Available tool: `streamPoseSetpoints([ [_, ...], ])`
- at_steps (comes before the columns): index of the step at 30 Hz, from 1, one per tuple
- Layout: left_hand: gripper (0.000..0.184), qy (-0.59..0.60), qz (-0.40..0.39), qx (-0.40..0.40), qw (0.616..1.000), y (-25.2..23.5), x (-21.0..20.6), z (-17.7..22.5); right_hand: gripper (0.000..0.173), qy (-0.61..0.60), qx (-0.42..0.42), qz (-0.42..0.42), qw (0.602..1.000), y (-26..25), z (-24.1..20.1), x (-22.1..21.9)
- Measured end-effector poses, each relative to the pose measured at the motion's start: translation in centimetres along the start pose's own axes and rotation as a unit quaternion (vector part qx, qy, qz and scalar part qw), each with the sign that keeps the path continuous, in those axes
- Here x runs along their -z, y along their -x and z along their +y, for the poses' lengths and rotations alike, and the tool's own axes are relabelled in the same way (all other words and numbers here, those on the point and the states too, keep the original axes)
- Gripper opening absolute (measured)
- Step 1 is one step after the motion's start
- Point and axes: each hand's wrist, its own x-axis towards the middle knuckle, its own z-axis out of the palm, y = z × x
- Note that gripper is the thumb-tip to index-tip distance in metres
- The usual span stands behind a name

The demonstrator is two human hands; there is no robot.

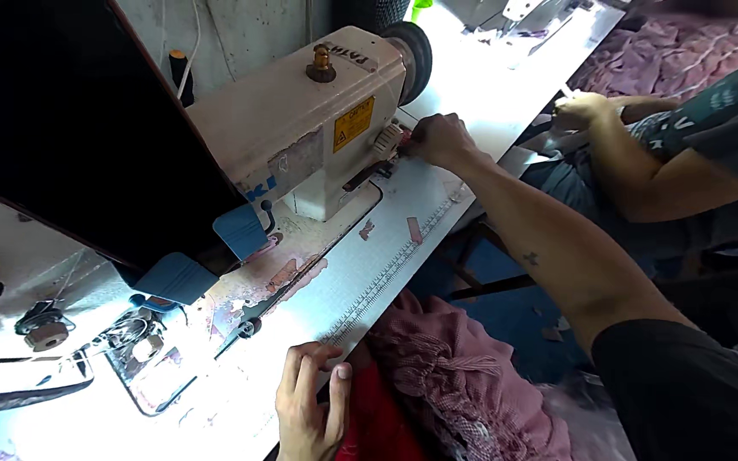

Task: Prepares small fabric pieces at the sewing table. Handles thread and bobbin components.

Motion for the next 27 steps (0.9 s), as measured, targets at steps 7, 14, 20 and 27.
streamPoseSetpoints([
  [7,0.032,0.045,0.015,0.032,0.998,0.1,0.1,-0.1,0.029,-0.280,-0.019,0.123,0.952,7.2,0.5,3.5],
  [14,0.025,0.053,0.030,-0.003,0.998,-3.9,0.8,4.1,0.015,-0.429,0.158,0.067,0.887,23.0,-8.9,2.2],
  [20,0.026,0.001,0.018,0.004,1.000,-4.2,3.7,4.5,0.019,-0.492,0.260,-0.038,0.830,28.7,-16.2,-0.9],
  [27,0.022,0.214,0.007,0.123,0.969,-1.3,7.6,3.2,0.021,-0.537,0.272,-0.092,0.793,31.0,-19.5,-2.0],
])
